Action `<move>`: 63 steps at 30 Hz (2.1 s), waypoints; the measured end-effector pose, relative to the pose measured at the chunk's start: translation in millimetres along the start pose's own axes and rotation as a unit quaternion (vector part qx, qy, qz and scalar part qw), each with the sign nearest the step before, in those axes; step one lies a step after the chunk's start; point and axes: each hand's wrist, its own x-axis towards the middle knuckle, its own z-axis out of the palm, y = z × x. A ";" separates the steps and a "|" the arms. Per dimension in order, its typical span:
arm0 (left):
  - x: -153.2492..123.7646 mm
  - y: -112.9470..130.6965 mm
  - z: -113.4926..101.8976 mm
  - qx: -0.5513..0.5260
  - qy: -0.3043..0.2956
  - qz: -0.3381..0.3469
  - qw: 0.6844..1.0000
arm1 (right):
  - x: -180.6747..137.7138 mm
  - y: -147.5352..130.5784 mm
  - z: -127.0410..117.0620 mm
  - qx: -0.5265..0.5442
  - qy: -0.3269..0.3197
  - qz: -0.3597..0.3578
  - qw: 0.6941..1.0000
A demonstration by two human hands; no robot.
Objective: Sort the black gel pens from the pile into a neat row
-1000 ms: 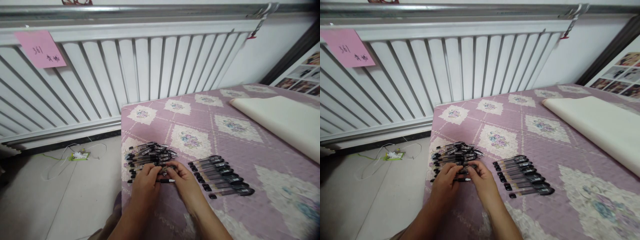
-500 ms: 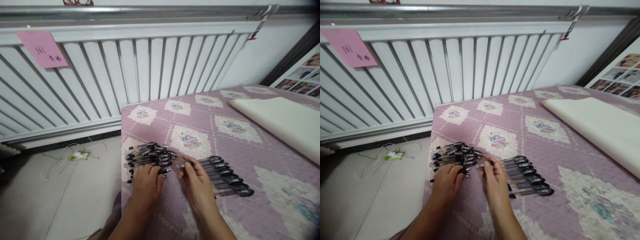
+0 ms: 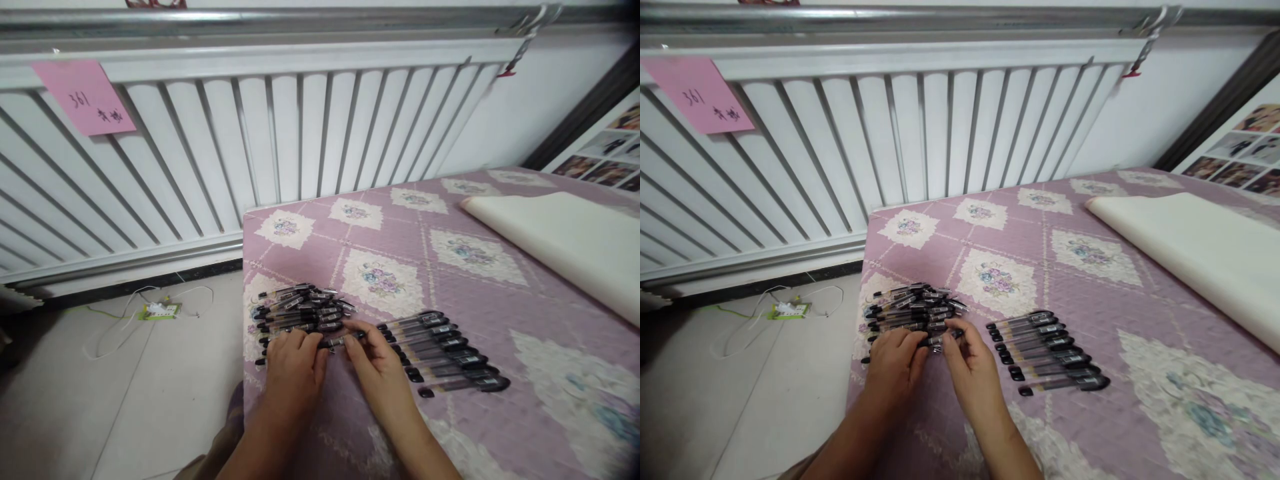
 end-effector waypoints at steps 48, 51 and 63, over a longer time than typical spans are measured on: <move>-11.4 10.0 8.8 -0.050 0.009 0.174 0.984 | -15.6 -1.5 -19.9 0.051 -0.070 0.064 0.994; -13.2 12.2 1.5 -0.076 -0.018 0.200 0.977 | -16.3 -0.4 -34.6 0.079 -0.027 0.078 0.993; -13.6 8.6 5.4 -0.089 -0.024 0.226 0.970 | -26.1 24.4 -168.5 -0.012 0.187 0.069 0.980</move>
